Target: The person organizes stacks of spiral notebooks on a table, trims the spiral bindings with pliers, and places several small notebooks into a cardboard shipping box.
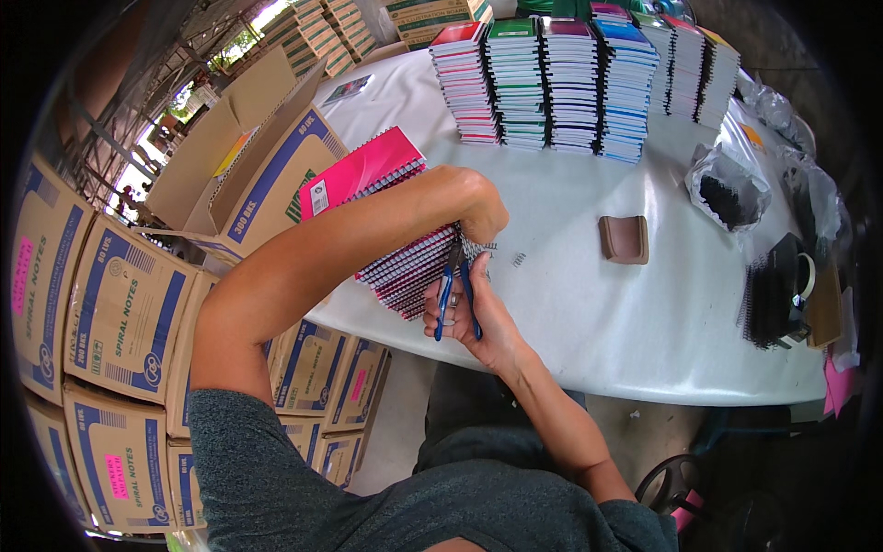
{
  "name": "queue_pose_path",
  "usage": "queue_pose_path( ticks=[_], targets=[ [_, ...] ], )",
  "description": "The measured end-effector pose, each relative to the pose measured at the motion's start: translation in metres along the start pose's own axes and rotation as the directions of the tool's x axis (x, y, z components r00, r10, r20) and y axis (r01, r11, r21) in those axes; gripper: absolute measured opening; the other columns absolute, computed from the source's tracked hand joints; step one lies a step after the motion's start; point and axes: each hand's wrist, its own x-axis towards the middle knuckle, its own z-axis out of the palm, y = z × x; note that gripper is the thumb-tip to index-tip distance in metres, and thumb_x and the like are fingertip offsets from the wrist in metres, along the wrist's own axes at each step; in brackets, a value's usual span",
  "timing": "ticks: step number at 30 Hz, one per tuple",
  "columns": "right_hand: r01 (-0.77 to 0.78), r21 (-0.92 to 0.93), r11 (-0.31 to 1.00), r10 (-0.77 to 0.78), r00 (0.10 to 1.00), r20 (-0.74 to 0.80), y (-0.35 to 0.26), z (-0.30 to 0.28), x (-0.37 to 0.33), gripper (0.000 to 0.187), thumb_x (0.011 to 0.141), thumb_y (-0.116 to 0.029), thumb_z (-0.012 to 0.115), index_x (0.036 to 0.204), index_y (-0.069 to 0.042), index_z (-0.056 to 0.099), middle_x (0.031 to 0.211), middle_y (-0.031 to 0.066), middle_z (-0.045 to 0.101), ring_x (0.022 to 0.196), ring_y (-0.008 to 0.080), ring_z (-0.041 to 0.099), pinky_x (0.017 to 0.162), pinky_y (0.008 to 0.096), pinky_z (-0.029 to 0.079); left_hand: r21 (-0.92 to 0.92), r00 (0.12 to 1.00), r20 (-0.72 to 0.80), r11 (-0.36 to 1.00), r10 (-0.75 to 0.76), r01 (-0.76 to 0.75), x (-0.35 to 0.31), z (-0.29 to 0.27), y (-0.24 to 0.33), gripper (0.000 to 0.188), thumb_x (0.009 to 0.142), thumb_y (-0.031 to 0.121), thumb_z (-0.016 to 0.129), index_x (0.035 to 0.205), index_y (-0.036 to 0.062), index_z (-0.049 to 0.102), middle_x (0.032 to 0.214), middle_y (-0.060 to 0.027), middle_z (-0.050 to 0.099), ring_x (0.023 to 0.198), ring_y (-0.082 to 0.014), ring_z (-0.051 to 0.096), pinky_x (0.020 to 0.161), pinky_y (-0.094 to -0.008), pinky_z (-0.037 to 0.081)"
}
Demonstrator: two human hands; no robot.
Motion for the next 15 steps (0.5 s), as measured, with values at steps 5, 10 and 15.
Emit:
queue_pose_path(
  ticks=[5,10,15],
  targets=[
    [-0.212,0.274,0.938,0.039,0.851,0.524,0.008,-0.045,0.018,0.080,0.090,-0.075,0.020,0.088,-0.004,0.058,0.064,0.0041,0.044,0.058,0.0180,0.045,0.057,0.0316,0.042,0.027,0.997,-0.041,0.998,0.060,-0.059,0.006,0.002,-0.001,0.029,0.082,0.012,0.053,0.106,0.0036,0.068,0.098,-0.0165,0.068,0.086,-0.0337,0.063,0.075,-0.0476,0.047],
    [-0.034,0.018,0.999,0.034,0.999,0.025,0.009,-0.009,-0.002,0.080,0.089,-0.076,0.021,0.088,-0.005,0.058,0.064,0.0035,0.044,0.058,0.0174,0.045,0.056,0.0312,0.041,0.007,0.999,-0.038,1.000,-0.017,0.017,0.005,0.005,0.004,0.030,0.083,0.013,0.053,0.107,0.0030,0.068,0.099,-0.0169,0.069,0.087,-0.0339,0.064,0.073,-0.0483,0.047],
    [-0.001,0.030,1.000,0.002,1.000,-0.029,0.006,-0.007,0.002,0.080,0.089,-0.076,0.021,0.088,-0.005,0.058,0.066,0.0038,0.046,0.059,0.0178,0.047,0.057,0.0315,0.043,-0.033,0.998,-0.041,0.998,-0.052,0.051,0.010,0.010,0.002,0.029,0.083,0.013,0.053,0.105,0.0021,0.069,0.100,-0.0175,0.069,0.087,-0.0337,0.065,0.072,-0.0484,0.048]
  ],
)
